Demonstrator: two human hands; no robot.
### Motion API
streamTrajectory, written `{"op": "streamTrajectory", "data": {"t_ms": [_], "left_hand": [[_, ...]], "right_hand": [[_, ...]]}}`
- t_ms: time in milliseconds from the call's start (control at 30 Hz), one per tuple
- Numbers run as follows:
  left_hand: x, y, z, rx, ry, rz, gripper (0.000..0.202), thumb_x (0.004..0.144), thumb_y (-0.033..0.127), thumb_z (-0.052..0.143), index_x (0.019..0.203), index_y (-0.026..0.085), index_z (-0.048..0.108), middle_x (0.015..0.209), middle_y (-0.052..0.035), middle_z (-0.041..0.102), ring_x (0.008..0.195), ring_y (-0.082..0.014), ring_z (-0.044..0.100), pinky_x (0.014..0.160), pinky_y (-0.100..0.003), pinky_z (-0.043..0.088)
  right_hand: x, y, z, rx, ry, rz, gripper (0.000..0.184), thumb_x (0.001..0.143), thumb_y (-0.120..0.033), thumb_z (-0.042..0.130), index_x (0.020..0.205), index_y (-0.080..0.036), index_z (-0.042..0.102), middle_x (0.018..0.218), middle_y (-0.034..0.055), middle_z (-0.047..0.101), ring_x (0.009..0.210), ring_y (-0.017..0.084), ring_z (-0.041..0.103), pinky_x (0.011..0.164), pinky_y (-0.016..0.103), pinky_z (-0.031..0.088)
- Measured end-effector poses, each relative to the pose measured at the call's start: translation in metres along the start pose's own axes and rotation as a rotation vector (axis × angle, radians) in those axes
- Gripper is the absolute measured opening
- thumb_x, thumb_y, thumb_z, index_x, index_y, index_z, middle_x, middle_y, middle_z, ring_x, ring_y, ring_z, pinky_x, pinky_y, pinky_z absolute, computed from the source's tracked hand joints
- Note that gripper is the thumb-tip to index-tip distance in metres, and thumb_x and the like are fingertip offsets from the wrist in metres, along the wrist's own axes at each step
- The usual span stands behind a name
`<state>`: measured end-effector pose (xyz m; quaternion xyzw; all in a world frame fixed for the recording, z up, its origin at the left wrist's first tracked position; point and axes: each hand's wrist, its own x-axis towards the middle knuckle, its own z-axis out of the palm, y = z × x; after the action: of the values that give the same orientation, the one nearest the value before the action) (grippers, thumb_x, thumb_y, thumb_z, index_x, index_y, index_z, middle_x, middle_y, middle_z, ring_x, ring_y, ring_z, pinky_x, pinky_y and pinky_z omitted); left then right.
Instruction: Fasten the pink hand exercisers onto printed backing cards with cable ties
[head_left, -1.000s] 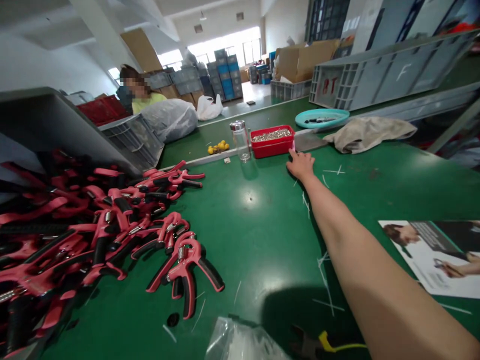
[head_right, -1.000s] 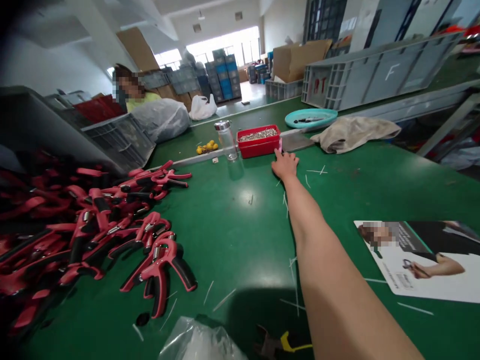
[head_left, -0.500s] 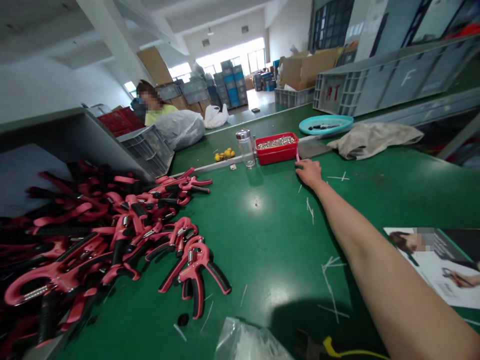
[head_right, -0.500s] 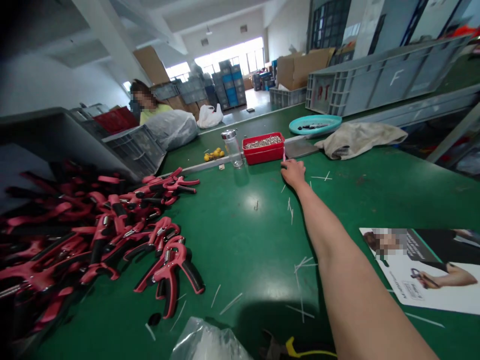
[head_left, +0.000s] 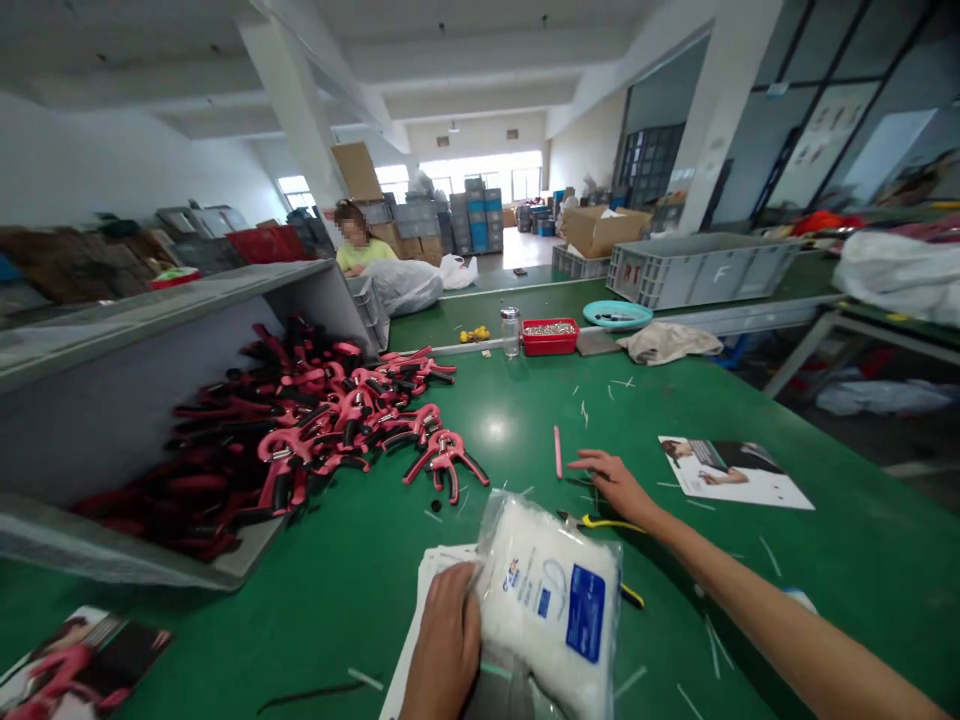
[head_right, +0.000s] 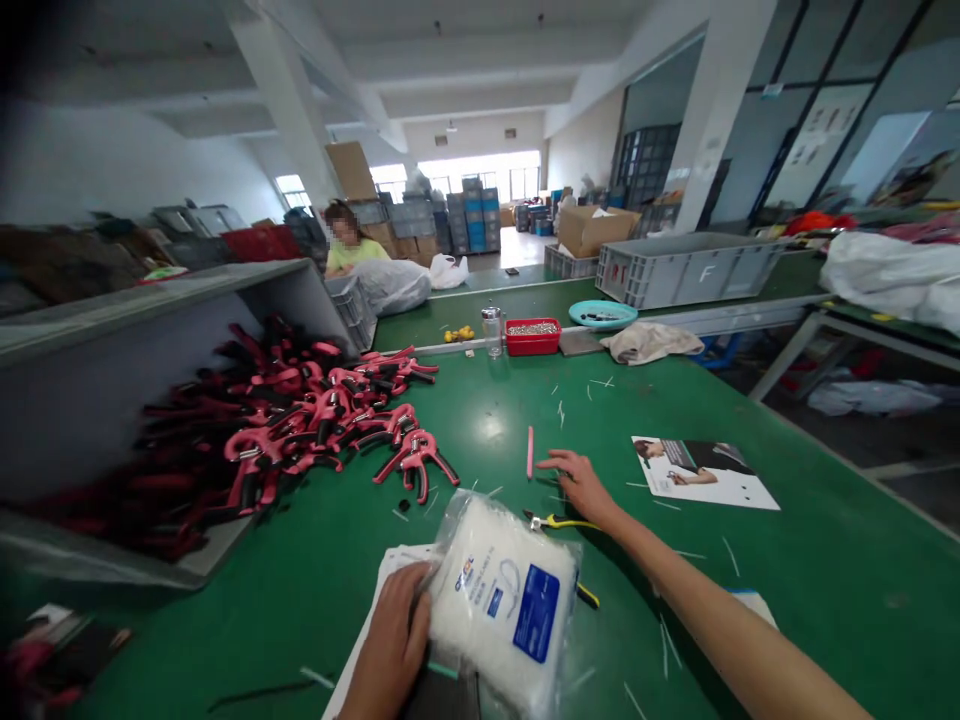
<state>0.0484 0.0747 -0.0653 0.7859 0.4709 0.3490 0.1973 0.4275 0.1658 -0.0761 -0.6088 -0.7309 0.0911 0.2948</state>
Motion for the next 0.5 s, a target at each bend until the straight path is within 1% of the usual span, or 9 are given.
{"op": "streamTrajectory", "data": {"t_ms": [33,100,200,267,300,333,367,433,500], "left_hand": [[0.000,0.003,-0.003,-0.025,-0.018,-0.016,0.031,0.093,0.025,0.045,0.120,0.017,0.059,0.116,-0.0136,0.064,0.111,-0.0272,0.059,0.099,-0.049,0.048],[0.001,0.009,-0.009,-0.088,-0.036,-0.054,0.030,0.096,0.027,0.041,0.117,0.018,0.061,0.114,-0.0128,0.064,0.110,-0.0262,0.058,0.100,-0.048,0.046],[0.005,0.016,-0.016,-0.179,-0.021,-0.115,0.031,0.097,0.031,0.038,0.110,0.018,0.063,0.109,-0.0112,0.065,0.108,-0.0248,0.058,0.099,-0.045,0.045],[0.010,0.017,-0.020,-0.224,-0.028,-0.157,0.029,0.096,0.033,0.040,0.104,0.018,0.065,0.104,-0.0098,0.067,0.103,-0.0244,0.060,0.096,-0.043,0.045],[0.014,0.018,-0.021,-0.242,-0.048,-0.182,0.029,0.094,0.034,0.042,0.098,0.018,0.066,0.100,-0.0088,0.068,0.099,-0.0241,0.061,0.093,-0.041,0.046],[0.018,0.021,-0.024,-0.255,-0.071,-0.211,0.028,0.093,0.035,0.044,0.092,0.018,0.066,0.094,-0.0077,0.069,0.093,-0.0238,0.062,0.088,-0.039,0.048],[0.024,0.025,-0.026,-0.262,-0.092,-0.238,0.028,0.093,0.037,0.045,0.088,0.018,0.065,0.089,-0.0066,0.069,0.088,-0.0233,0.063,0.083,-0.037,0.048],[0.037,0.040,-0.032,-0.261,-0.115,-0.254,0.031,0.092,0.042,0.046,0.083,0.018,0.064,0.083,-0.0049,0.069,0.080,-0.0226,0.063,0.075,-0.034,0.048],[0.053,0.064,-0.040,-0.257,-0.131,-0.185,0.033,0.091,0.048,0.048,0.085,0.019,0.065,0.083,-0.0043,0.069,0.079,-0.0224,0.063,0.075,-0.032,0.047]], "right_hand": [[-0.010,-0.011,-0.002,-0.018,-0.024,-0.030,0.053,0.080,-0.003,0.039,0.115,-0.026,0.070,0.128,0.0074,0.062,0.116,0.023,0.055,0.098,0.044,0.041],[-0.016,-0.028,-0.004,-0.074,-0.084,-0.090,0.057,0.078,0.002,0.036,0.120,-0.022,0.067,0.128,0.0109,0.060,0.115,0.024,0.053,0.098,0.044,0.040],[-0.003,-0.050,-0.003,-0.130,-0.179,-0.176,0.060,0.079,0.003,0.039,0.128,-0.021,0.062,0.136,0.0134,0.055,0.117,0.025,0.049,0.099,0.044,0.037],[0.010,-0.066,0.001,-0.165,-0.285,-0.255,0.054,0.082,-0.001,0.045,0.128,-0.023,0.062,0.136,0.0135,0.055,0.116,0.027,0.047,0.098,0.045,0.036],[0.016,-0.073,0.002,-0.192,-0.362,-0.302,0.047,0.085,-0.006,0.047,0.125,-0.023,0.063,0.133,0.0139,0.057,0.114,0.028,0.047,0.097,0.045,0.036],[0.020,-0.079,0.003,-0.208,-0.429,-0.338,0.036,0.087,-0.012,0.051,0.118,-0.023,0.066,0.125,0.0136,0.062,0.111,0.028,0.048,0.096,0.045,0.036],[0.022,-0.083,0.003,-0.218,-0.466,-0.350,0.027,0.088,-0.017,0.054,0.109,-0.022,0.069,0.115,0.0126,0.065,0.109,0.027,0.049,0.095,0.043,0.036],[0.021,-0.082,0.000,-0.242,-0.470,-0.315,0.015,0.088,-0.021,0.056,0.095,-0.017,0.069,0.103,0.0136,0.066,0.106,0.027,0.050,0.096,0.043,0.036],[0.015,-0.074,-0.008,-0.253,-0.422,-0.233,0.012,0.088,-0.018,0.055,0.090,-0.013,0.066,0.101,0.0155,0.065,0.103,0.027,0.052,0.095,0.043,0.039]]}}
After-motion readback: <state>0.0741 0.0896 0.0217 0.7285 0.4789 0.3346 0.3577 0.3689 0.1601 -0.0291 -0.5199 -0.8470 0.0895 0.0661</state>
